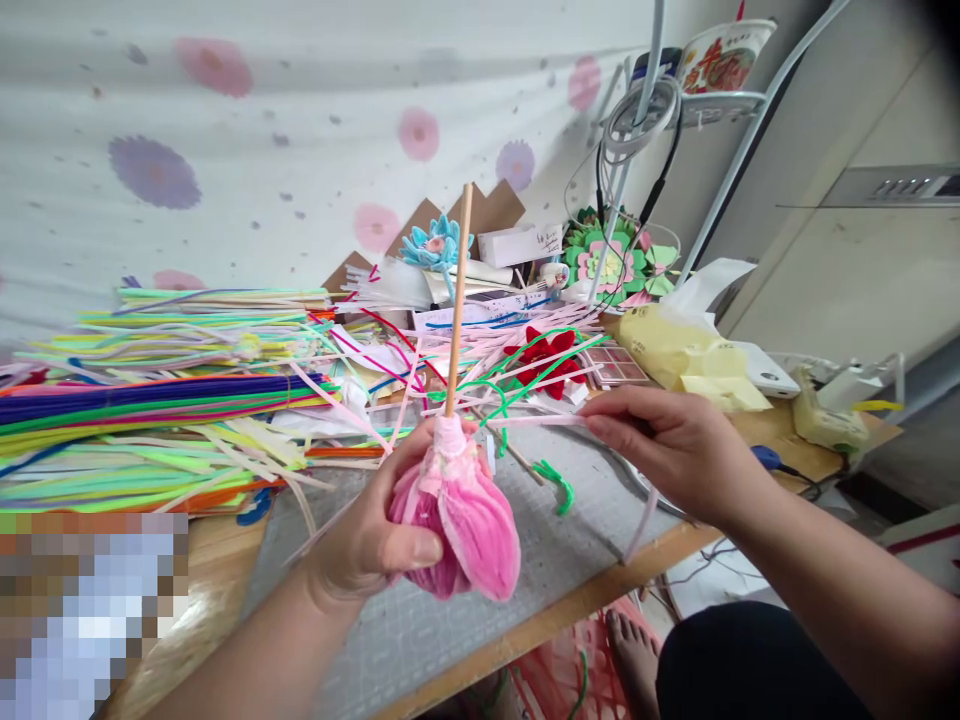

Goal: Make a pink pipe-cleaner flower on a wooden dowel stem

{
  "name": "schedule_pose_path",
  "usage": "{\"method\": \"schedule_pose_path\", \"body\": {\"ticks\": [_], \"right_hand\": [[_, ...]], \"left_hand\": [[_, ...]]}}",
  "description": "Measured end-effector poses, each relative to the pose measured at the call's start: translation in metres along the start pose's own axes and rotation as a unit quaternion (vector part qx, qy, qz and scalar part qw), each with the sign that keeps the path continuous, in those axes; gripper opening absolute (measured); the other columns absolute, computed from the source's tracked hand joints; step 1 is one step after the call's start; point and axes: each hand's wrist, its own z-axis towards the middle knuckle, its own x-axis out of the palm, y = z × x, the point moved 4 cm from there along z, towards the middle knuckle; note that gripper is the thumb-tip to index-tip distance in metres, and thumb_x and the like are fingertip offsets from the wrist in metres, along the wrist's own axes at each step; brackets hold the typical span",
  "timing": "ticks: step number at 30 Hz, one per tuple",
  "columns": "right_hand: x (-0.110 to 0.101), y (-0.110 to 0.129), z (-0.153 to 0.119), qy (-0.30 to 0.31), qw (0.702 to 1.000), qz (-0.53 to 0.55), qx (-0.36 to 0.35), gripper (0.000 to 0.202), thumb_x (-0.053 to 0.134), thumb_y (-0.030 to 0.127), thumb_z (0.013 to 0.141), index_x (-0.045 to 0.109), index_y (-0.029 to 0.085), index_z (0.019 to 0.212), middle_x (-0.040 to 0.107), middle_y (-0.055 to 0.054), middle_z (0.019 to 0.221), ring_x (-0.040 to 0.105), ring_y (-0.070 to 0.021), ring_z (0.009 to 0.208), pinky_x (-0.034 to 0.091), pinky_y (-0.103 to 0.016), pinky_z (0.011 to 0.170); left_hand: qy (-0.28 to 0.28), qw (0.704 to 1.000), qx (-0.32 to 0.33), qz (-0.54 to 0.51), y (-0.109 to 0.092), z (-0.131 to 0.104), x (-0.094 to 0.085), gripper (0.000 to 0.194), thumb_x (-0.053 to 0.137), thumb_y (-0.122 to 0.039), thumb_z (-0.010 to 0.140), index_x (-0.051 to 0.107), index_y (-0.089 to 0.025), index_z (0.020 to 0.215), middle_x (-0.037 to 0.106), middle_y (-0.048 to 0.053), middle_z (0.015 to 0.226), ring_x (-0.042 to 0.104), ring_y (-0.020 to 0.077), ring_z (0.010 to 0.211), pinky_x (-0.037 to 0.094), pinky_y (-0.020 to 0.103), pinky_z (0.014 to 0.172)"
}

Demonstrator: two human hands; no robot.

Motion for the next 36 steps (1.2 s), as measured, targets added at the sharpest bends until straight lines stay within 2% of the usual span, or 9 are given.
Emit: {"method": "schedule_pose_path", "body": {"ticks": [5, 11, 16, 21, 25, 29, 31, 33, 36], "right_hand": [[0.009, 0.015, -0.003, 0.039, 0.993, -0.048, -0.096, 0.015, 0.056, 0.018, 0.089, 0.069, 0.014, 0.085, 0.068, -0.003, 0.072, 0.060, -0.0105, 0.063, 0.044, -0.020, 0.060], [0.013, 0.027, 0.005, 0.019, 0.983, -0.093, -0.156, 0.012, 0.058, 0.018, 0.089, 0.067, 0.013, 0.083, 0.063, -0.003, 0.069, 0.056, -0.0111, 0.062, 0.041, -0.022, 0.059], [0.010, 0.036, 0.011, 0.005, 0.973, -0.112, -0.200, 0.010, 0.059, 0.015, 0.085, 0.064, 0.013, 0.077, 0.057, -0.003, 0.068, 0.052, -0.0137, 0.066, 0.040, -0.025, 0.062], [0.018, 0.034, 0.012, 0.037, 0.975, -0.131, -0.173, 0.013, 0.055, 0.018, 0.088, 0.064, 0.013, 0.080, 0.060, -0.006, 0.074, 0.054, -0.0154, 0.068, 0.040, -0.026, 0.062], [0.039, 0.032, 0.008, 0.087, 0.948, -0.253, -0.172, 0.019, 0.048, 0.014, 0.091, 0.067, 0.017, 0.090, 0.064, -0.005, 0.075, 0.056, -0.0180, 0.070, 0.040, -0.030, 0.067], [0.046, 0.031, 0.007, 0.119, 0.939, -0.280, -0.160, 0.023, 0.046, 0.011, 0.088, 0.068, 0.018, 0.088, 0.065, -0.005, 0.075, 0.058, -0.0171, 0.068, 0.039, -0.027, 0.060], [0.035, 0.028, 0.008, 0.090, 0.943, -0.285, -0.147, 0.023, 0.047, 0.014, 0.089, 0.069, 0.019, 0.091, 0.068, -0.006, 0.081, 0.061, -0.0190, 0.075, 0.043, -0.029, 0.065], [0.015, 0.021, 0.009, 0.032, 0.953, -0.278, -0.112, 0.021, 0.049, 0.018, 0.089, 0.070, 0.018, 0.095, 0.070, -0.008, 0.084, 0.063, -0.0205, 0.078, 0.046, -0.031, 0.069], [-0.019, 0.008, 0.003, -0.065, 0.988, -0.140, -0.001, 0.023, 0.051, 0.022, 0.089, 0.067, 0.020, 0.106, 0.067, -0.003, 0.071, 0.062, -0.0159, 0.060, 0.048, -0.028, 0.057]], "left_hand": [[0.017, 0.998, -0.048, 0.033, 0.007, -0.002, -0.001, 0.077, 0.081, -0.027, 0.056, 0.052, -0.029, 0.128, 0.062, 0.003, 0.099, 0.058, 0.0169, 0.079, 0.047, 0.026, 0.068], [-0.041, 0.992, -0.092, 0.075, 0.017, -0.003, -0.008, 0.074, 0.084, -0.026, 0.052, 0.055, -0.028, 0.120, 0.059, 0.002, 0.116, 0.057, 0.0205, 0.098, 0.047, 0.029, 0.082], [0.017, 0.988, -0.116, 0.097, 0.011, 0.002, 0.004, 0.083, 0.078, -0.022, 0.052, 0.045, -0.023, 0.129, 0.060, 0.002, 0.104, 0.056, 0.0185, 0.090, 0.046, 0.029, 0.079], [0.008, 0.977, -0.127, 0.169, 0.006, 0.004, 0.006, 0.071, 0.077, -0.024, 0.052, 0.050, -0.019, 0.117, 0.060, 0.002, 0.097, 0.055, 0.0184, 0.084, 0.045, 0.030, 0.074], [-0.027, 0.955, -0.110, 0.274, 0.002, 0.007, 0.008, 0.061, 0.076, -0.025, 0.055, 0.052, -0.018, 0.111, 0.060, 0.002, 0.096, 0.055, 0.0192, 0.083, 0.045, 0.031, 0.074], [-0.043, 0.935, -0.107, 0.335, 0.000, 0.009, 0.012, 0.060, 0.074, -0.028, 0.056, 0.053, -0.017, 0.112, 0.062, 0.004, 0.098, 0.059, 0.0235, 0.085, 0.048, 0.034, 0.073], [-0.081, 0.907, -0.093, 0.403, -0.001, 0.009, 0.010, 0.065, 0.072, -0.028, 0.057, 0.052, -0.017, 0.118, 0.063, 0.007, 0.105, 0.061, 0.0261, 0.088, 0.050, 0.036, 0.075], [-0.144, 0.846, -0.064, 0.509, -0.003, 0.009, 0.004, 0.064, 0.070, -0.026, 0.058, 0.053, -0.019, 0.119, 0.064, 0.009, 0.110, 0.062, 0.0281, 0.092, 0.049, 0.038, 0.078], [-0.210, 0.762, -0.020, 0.612, -0.006, 0.009, -0.002, 0.053, 0.068, -0.026, 0.062, 0.057, -0.022, 0.114, 0.066, 0.007, 0.103, 0.063, 0.0273, 0.089, 0.048, 0.037, 0.077]]}}
